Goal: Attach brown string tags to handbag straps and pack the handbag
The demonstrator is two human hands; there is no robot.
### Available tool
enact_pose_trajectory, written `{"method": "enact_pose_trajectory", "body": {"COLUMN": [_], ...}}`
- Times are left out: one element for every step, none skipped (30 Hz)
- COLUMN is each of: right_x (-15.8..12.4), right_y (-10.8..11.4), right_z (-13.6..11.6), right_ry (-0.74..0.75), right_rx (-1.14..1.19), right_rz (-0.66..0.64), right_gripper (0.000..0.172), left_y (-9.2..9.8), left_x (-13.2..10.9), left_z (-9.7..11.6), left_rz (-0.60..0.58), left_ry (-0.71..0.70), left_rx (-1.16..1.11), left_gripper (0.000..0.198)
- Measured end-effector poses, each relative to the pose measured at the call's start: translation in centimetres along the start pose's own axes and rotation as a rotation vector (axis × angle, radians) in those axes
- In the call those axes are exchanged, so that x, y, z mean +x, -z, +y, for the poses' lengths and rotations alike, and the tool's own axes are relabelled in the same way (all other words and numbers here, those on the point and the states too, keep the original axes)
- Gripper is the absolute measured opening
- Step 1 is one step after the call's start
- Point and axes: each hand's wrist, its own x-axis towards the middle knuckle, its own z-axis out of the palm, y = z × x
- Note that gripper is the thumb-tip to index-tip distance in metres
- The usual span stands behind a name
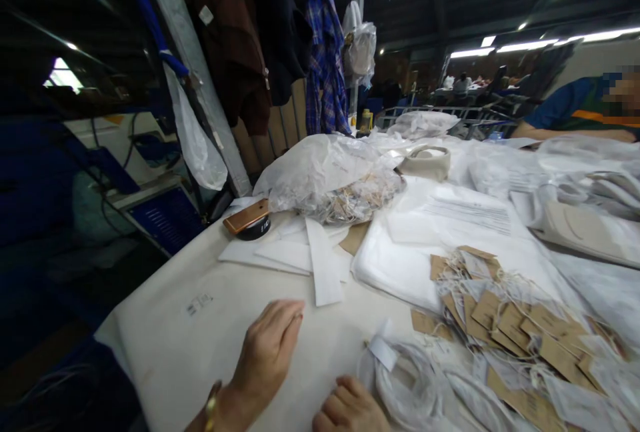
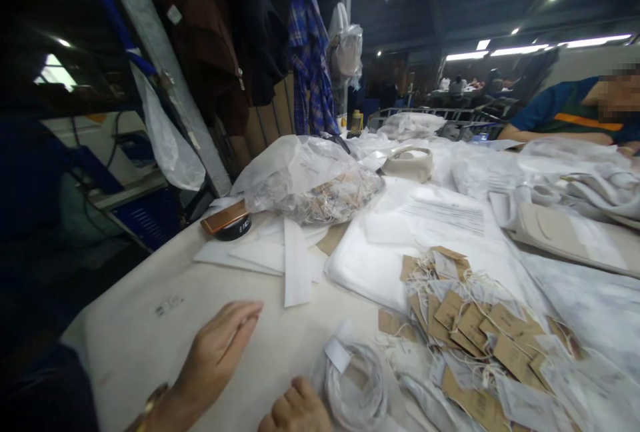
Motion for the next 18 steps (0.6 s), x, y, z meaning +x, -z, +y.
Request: {"method": "enact_pose_trajectory", "body": {"right_x": [0.2, 0.4, 0.5, 0.5, 0.4, 0.2, 0.0, -0.1, -0.2, -0.3, -0.3, -0.3, -0.2, 0.0, 0.1, 0.2, 0.2, 0.3], "right_y": [0.3, 0.5, 0.7, 0.9, 1.0, 1.0, 1.0, 1.1, 1.1, 1.2, 1.4, 1.6, 1.8, 2.0, 2.2, 2.4, 2.7, 2.9], "right_z": [0.0, -0.1, -0.1, 0.0, 0.0, 0.0, 0.1, 0.1, 0.2, 0.1, 0.1, 0.0, -0.2, -0.3, -0.4, -0.5, -0.6, -0.7], "right_ry": [0.017, 0.016, 0.01, 0.008, 0.015, 0.025, 0.03, 0.031, 0.024, 0.011, -0.003, -0.019, -0.032, -0.041, -0.047, -0.052, -0.058, -0.061], "right_rx": [-0.037, -0.064, -0.08, -0.082, -0.075, -0.062, -0.05, -0.039, -0.034, -0.036, -0.041, -0.046, -0.048, -0.045, -0.037, -0.03, -0.028, -0.03], "right_rz": [-0.013, -0.033, -0.058, -0.088, -0.112, -0.132, -0.148, -0.162, -0.173, -0.188, -0.202, -0.216, -0.235, -0.253, -0.279, -0.301, -0.325, -0.342], "right_gripper": [0.068, 0.073, 0.077, 0.079, 0.079, 0.079, 0.078, 0.078, 0.078, 0.078, 0.079, 0.079, 0.079, 0.078, 0.076, 0.075, 0.073, 0.072], "left_y": [-0.8, -1.8, -2.7, -3.7, -4.7, -5.5, -6.3, -6.9, -7.3, -7.5, -7.5, -7.4, -7.1, -6.5, -5.8, -4.9, -3.8, -2.7], "left_x": [1.6, 3.2, 4.7, 6.1, 7.3, 8.3, 9.1, 9.8, 10.4, 10.9, 11.3, 11.7, 11.9, 12.1, 12.1, 12.0, 11.8, 11.3], "left_z": [-1.0, -1.9, -2.7, -3.3, -3.7, -4.1, -4.4, -4.6, -4.8, -4.9, -5.0, -5.0, -4.9, -4.6, -4.3, -3.9, -3.3, -2.8], "left_rz": [-0.011, -0.093, -0.214, -0.328, -0.38, -0.421, -0.453, -0.473, -0.496, -0.52, -0.541, -0.56, -0.574, -0.581, -0.583, -0.578, -0.565, -0.547], "left_ry": [-0.062, -0.159, -0.258, -0.35, -0.401, -0.438, -0.466, -0.486, -0.509, -0.536, -0.563, -0.591, -0.614, -0.63, -0.64, -0.647, -0.648, -0.642], "left_rx": [0.06, 0.16, 0.281, 0.381, 0.406, 0.427, 0.44, 0.443, 0.451, 0.458, 0.461, 0.461, 0.46, 0.459, 0.456, 0.45, 0.445, 0.433], "left_gripper": [0.039, 0.042, 0.046, 0.048, 0.047, 0.045, 0.043, 0.039, 0.035, 0.03, 0.026, 0.022, 0.02, 0.02, 0.021, 0.022, 0.025, 0.029]}}
